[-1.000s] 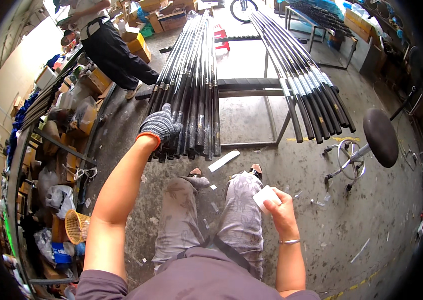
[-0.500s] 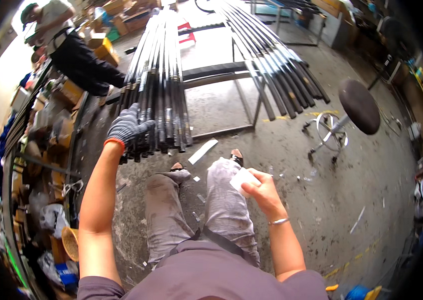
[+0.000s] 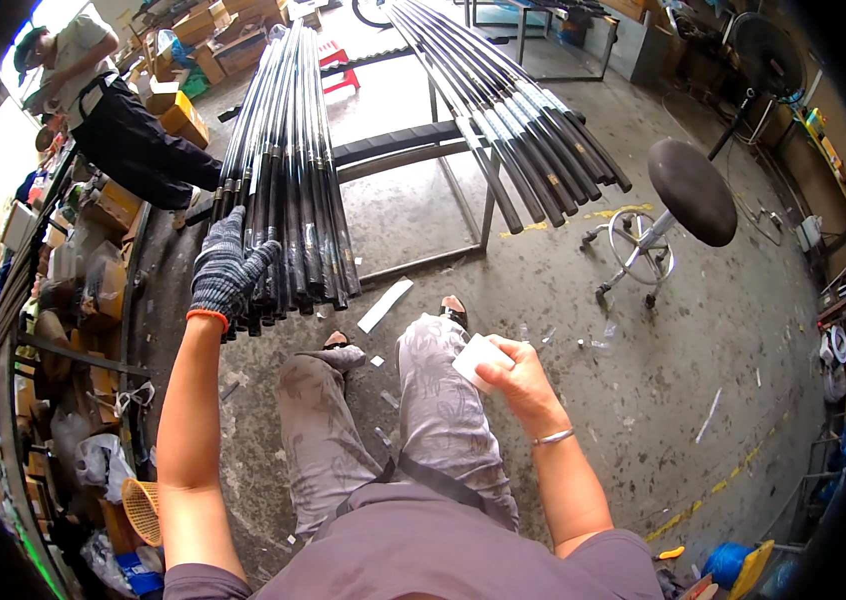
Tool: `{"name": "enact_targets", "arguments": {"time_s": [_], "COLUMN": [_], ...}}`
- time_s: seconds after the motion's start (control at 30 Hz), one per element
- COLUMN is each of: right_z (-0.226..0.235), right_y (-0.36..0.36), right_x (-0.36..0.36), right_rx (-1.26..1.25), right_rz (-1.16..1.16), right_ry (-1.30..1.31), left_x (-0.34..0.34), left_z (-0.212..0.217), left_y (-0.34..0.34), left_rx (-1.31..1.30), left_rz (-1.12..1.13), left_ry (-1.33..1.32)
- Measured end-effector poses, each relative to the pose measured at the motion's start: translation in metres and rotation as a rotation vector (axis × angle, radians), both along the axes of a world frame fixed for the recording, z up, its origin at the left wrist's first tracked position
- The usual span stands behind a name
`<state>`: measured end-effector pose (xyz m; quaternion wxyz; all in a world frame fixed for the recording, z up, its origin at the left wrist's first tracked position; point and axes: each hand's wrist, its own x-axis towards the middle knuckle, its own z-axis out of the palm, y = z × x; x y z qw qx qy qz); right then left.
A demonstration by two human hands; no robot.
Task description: The person wraps white tape around the ends of long black poles. They pick up a pole, apply the tape by hand, and place the finished pole back on a metal rack. The process is repeated for multiple poles in a workshop setting.
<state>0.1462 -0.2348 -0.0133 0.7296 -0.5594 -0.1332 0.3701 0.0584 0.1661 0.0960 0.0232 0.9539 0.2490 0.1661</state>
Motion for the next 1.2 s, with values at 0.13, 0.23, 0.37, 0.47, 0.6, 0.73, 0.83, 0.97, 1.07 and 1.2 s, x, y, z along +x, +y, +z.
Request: {"name": "enact_targets", "arguments": {"time_s": [0.13, 0.23, 0.37, 0.47, 0.6, 0.73, 0.83, 0.97, 1.07, 1.2], "right_z": [-0.002, -0.001, -0.009, -0.039, -0.095, -0.184, -0.258, -0.244, -0.254, -0.282], "right_y": [-0.008, -0.012, -0.033, -0.069, -0.131, -0.179, -0.194, -0.177, -0.161, -0.136], "right_x": [0.0, -0.001, -0.005, -0.001, -0.028, -0.088, -0.142, -0.197, -0.191, -0.157], "right_rx": [0.034, 0.045, 0.051, 0.055, 0.101, 0.056, 0.084, -0.076, -0.135, -0.189], "right_rz": [-0.063, -0.094, -0.185, -0.19, -0.44, -0.588, -0.643, -0.503, -0.404, -0.376], "right_ry": [0.013, 0.002, 0.008, 0.032, 0.346, 0.791, 1.105, 1.158, 1.134, 1.17], "left_x": [0.006, 0.012, 0.005, -0.023, -0.055, -0.093, -0.136, -0.15, -0.166, -0.174], "left_z": [0.005, 0.017, -0.006, -0.052, -0.132, -0.279, -0.404, -0.394, -0.387, -0.371], "left_y": [-0.043, -0.098, -0.157, -0.174, -0.171, -0.158, -0.154, -0.176, -0.182, -0.182], "left_rx": [0.073, -0.082, -0.357, -0.47, -0.496, -0.448, -0.569, -0.706, -0.796, -0.897], "left_rz": [-0.305, -0.55, -0.741, -0.755, -0.58, -0.683, -0.859, -0.721, -0.611, -0.449], "left_ry": [-0.397, -0.555, -0.428, -0.249, 0.496, 1.098, 1.356, 1.405, 1.394, 1.398]}}
